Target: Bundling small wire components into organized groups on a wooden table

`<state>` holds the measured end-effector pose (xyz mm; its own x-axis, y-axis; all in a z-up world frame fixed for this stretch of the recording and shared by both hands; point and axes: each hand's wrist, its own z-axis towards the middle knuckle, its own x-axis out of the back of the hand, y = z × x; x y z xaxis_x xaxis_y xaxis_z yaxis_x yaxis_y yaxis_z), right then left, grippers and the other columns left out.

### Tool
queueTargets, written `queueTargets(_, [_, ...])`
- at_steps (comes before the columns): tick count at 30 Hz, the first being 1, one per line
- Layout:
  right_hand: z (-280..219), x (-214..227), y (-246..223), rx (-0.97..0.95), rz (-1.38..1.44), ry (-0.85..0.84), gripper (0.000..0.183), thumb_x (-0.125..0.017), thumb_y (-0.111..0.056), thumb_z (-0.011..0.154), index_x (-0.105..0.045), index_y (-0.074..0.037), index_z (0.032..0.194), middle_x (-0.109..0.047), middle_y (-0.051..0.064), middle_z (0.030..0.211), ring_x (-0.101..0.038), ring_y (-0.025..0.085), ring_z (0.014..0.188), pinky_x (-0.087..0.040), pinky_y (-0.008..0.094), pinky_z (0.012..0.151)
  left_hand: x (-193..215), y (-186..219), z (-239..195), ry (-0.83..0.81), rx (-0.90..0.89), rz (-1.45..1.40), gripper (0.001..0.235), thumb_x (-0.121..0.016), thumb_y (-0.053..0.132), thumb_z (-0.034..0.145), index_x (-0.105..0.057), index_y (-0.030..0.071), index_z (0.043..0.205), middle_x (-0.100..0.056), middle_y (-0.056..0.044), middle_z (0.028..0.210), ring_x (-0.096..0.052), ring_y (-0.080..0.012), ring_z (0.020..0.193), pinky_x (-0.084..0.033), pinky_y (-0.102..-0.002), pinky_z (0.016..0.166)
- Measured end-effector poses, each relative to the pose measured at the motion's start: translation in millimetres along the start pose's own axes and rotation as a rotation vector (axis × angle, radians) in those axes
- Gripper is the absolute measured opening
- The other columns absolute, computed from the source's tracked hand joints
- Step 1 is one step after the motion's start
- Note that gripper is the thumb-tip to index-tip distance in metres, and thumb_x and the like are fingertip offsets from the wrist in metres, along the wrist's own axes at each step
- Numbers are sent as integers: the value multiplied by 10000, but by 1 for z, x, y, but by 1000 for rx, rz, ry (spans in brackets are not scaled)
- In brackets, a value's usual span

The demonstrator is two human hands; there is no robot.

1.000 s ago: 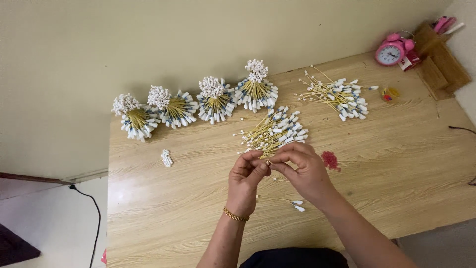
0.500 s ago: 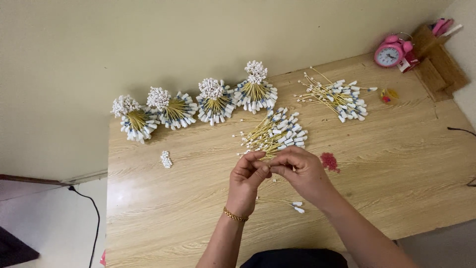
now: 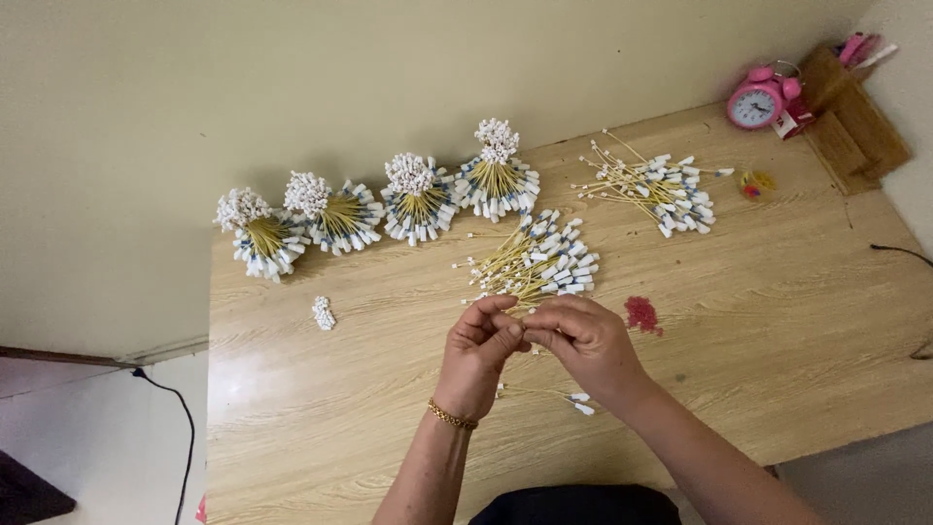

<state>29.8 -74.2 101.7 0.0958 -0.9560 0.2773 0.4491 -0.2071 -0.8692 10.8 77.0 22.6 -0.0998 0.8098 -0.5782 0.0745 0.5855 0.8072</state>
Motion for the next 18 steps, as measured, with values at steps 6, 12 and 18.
queueTargets(6, [-4,8,5,-149,117,-177,117,-701,-11,826,-753,-26,929,-695,122,765,-649,186,723,-540,345,673,4,-1,-2,-3,94,-185,384,-638,-92,824,-591,9,1192,-655,-120,754,-708,-247,746,-593,-288,657])
queueTargets(12, [-15,4,27,-433,245,-185,149,-676,27,774,-696,21,922,-638,90,715,-567,163,729,-499,333,670,-6,18,-6,-62,63,-94,424,-671,-113,794,-596,-3,1196,-658,-142,737,-703,-250,717,-600,-305,645])
queueTargets(18, [-21,-1,40,-584,311,-241,113,-722,45,734,-703,1,837,-631,50,616,-530,107,619,-440,247,557,0,19,-17,-96,44,270,384,-708,-70,804,-645,4,1175,-671,-100,729,-684,-171,747,-561,-274,741])
